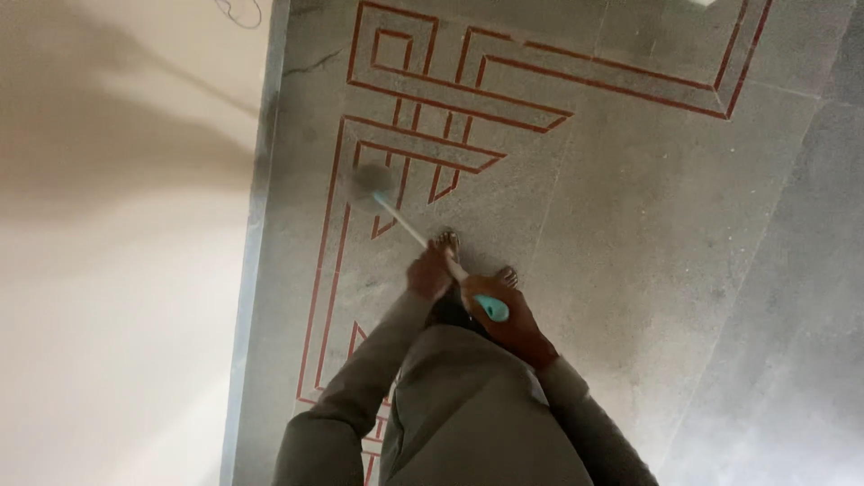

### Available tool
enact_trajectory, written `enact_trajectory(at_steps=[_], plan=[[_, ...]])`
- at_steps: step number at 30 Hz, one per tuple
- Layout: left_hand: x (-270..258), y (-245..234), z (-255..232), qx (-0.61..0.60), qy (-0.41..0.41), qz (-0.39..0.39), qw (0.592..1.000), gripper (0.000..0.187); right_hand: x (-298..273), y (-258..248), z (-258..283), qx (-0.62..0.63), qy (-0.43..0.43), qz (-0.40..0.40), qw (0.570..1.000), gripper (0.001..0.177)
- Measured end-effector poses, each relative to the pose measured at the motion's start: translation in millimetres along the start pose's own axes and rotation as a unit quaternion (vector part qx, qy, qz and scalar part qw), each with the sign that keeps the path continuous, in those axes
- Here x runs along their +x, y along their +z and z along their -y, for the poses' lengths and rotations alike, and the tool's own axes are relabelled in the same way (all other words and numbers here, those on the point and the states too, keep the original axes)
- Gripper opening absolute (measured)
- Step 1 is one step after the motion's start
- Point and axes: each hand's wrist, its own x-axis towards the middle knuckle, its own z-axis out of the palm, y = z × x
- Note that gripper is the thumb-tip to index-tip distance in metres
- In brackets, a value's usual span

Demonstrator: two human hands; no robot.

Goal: Dusting the tiled floor using a long-handled round brush.

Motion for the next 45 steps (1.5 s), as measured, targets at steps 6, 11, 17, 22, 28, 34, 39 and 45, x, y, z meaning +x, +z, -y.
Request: enact_trajectory(at_steps=[6, 11, 17, 22, 28, 34, 39, 45], plan=[[31.1, 11.1, 42.8, 0.015, -0.074, -0.018, 0.997, 0.048, 24.7, 6.5, -72.5, 0.044, -0.02, 0.022, 0.999, 0.023], [76.9, 110.5, 24.5, 0.047, -0.008, 0.023, 0.999, 0.052, 13.4, -38.1, -76.5, -0.074, 0.001, 0.013, 0.997, 0.025], [69.0, 123.5, -115.3, 0.021, 0.143, 0.088, 0.986, 0.027, -63.5, -101.1, -43.6, -0.085, 0.063, -0.093, 0.99, 0.032], [50.5, 116.2, -205.0, -0.018, 0.168, 0.172, 0.971, 0.031, -107.2, -119.5, -0.5, -0.122, 0.201, -0.212, 0.949, 0.037], [49.4, 140.6, -237.4, -0.045, 0.26, 0.266, 0.927, 0.031, -120.0, -107.8, 6.0, -0.166, 0.252, -0.297, 0.906, 0.034], [56.7, 129.1, -225.9, -0.026, 0.282, 0.256, 0.924, 0.033, -109.7, -101.7, 2.0, -0.168, 0.179, -0.35, 0.904, 0.033], [71.4, 138.7, -164.4, 0.024, 0.284, 0.173, 0.943, 0.04, -71.7, -84.7, 29.9, -0.169, 0.195, -0.274, 0.927, 0.034], [128.2, 133.4, -20.5, -0.052, 0.301, -0.038, 0.951, 0.035, -22.8, -75.9, -9.0, -0.056, 0.035, -0.192, 0.979, 0.028]])
